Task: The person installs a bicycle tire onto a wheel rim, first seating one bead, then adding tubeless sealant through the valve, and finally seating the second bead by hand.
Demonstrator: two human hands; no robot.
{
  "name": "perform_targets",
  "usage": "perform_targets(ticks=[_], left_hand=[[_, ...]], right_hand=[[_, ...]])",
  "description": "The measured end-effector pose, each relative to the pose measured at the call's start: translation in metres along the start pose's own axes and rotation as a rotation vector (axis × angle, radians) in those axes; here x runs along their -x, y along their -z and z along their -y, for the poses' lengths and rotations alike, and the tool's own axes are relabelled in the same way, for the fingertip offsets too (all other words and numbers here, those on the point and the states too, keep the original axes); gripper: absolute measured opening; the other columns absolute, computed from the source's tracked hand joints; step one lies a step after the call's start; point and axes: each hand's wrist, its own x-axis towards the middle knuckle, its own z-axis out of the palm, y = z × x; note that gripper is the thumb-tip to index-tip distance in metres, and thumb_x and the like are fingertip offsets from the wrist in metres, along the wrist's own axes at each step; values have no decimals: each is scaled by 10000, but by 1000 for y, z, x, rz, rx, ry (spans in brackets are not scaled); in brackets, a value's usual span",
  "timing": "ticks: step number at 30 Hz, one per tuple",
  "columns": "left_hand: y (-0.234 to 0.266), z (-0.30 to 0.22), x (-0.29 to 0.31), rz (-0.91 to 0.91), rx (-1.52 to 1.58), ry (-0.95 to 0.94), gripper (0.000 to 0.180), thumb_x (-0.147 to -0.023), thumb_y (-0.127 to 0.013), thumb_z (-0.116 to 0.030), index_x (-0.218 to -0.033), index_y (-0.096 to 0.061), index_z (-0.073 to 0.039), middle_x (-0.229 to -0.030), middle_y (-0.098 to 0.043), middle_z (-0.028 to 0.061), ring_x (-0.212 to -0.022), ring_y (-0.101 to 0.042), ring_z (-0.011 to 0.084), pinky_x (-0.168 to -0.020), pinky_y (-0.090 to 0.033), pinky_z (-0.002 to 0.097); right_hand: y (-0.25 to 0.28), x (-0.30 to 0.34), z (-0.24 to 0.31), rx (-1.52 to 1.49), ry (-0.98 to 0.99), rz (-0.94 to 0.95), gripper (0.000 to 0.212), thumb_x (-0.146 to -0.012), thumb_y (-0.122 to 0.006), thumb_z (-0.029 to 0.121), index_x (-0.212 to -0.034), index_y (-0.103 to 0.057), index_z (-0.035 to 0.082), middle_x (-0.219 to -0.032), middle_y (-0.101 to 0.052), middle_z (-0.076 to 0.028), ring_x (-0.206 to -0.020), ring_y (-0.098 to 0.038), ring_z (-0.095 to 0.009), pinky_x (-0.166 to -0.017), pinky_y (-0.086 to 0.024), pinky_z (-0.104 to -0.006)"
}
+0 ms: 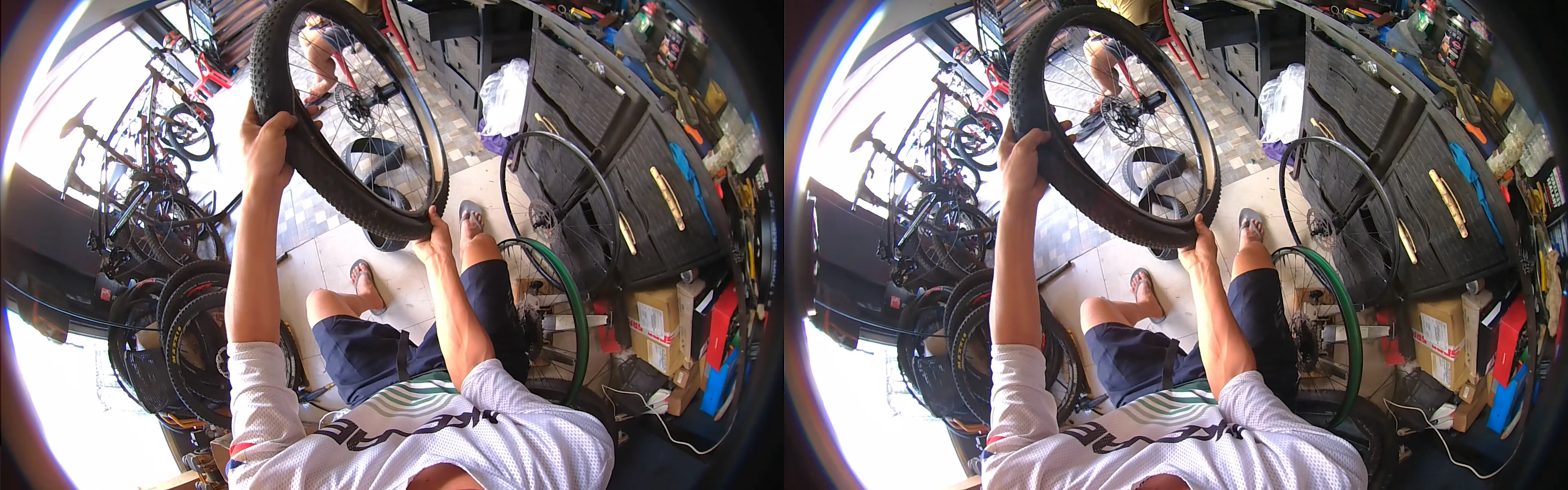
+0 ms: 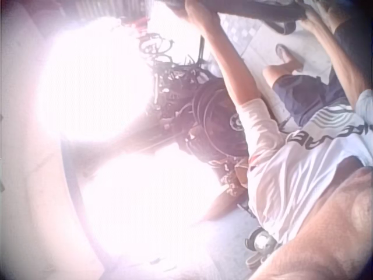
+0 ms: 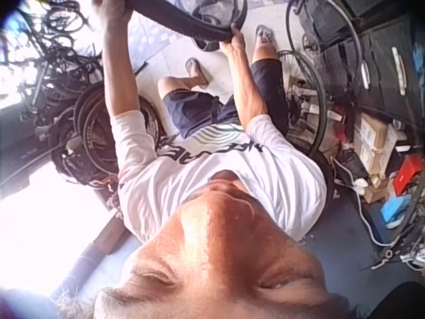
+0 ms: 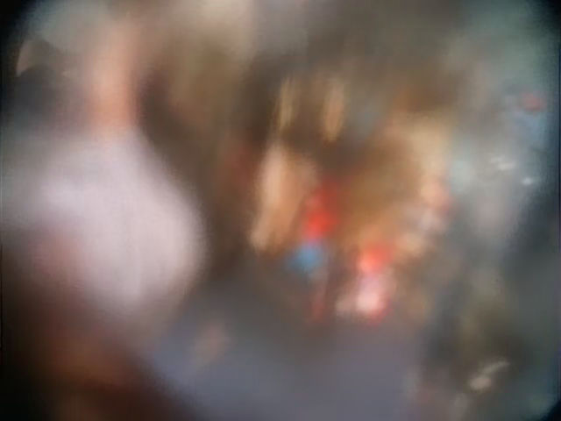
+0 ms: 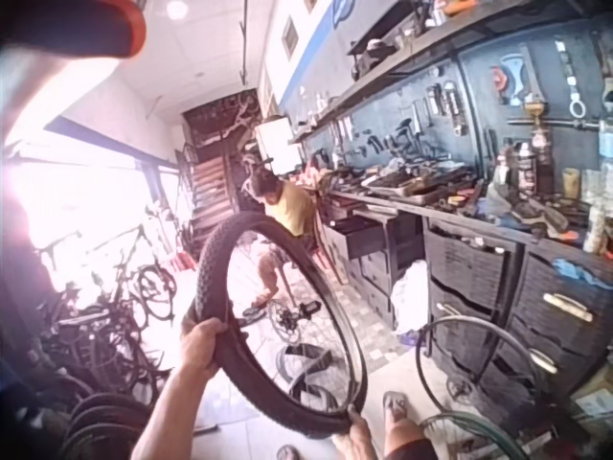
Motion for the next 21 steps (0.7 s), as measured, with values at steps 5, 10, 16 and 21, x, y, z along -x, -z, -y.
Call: perform_targets(ticks=[5,10,16,21], left_hand=[[8,-26,14,1,-44,-45,479,-832,-508,132,-1303,-483,48,-1147,-611,202,-1038,-707,417,-849,-648,543],[22,-54,35,-14,-48,-122,539,-822,-501,128,-1358,-473,82,-1218,-619,225,-1079,-695,427,-855,-647,554],[25,-79,72,-40,-75,-229,488,-811,-464,153,-1298,-480,123,-1202,-628,240,-1017,-720,407,-815,-674,516],[20,-93,93,-18,-99,-255,514,-805,-486,143,-1318,-483,122,-1222,-631,247,-1018,-722,395,-819,-673,510]], right_hand=[[0,1,-22,-63,-66,35,264,-996,-674,243,-1090,-691,-3,-1041,-750,-197,-990,-739,-317,-929,-616,-474],[-19,27,-45,-183,-48,239,246,-1016,-644,213,-1131,-710,5,-1050,-753,-186,-1017,-735,-286,-967,-608,-463],[-81,26,-47,66,-71,-148,349,-1013,-648,375,-1080,-585,38,-852,-658,-119,-887,-692,-284,-882,-626,-430],[-62,1,-29,442,-139,20,396,-1008,-616,507,-1019,-594,111,-830,-645,-89,-740,-683,-256,-694,-625,-402]])
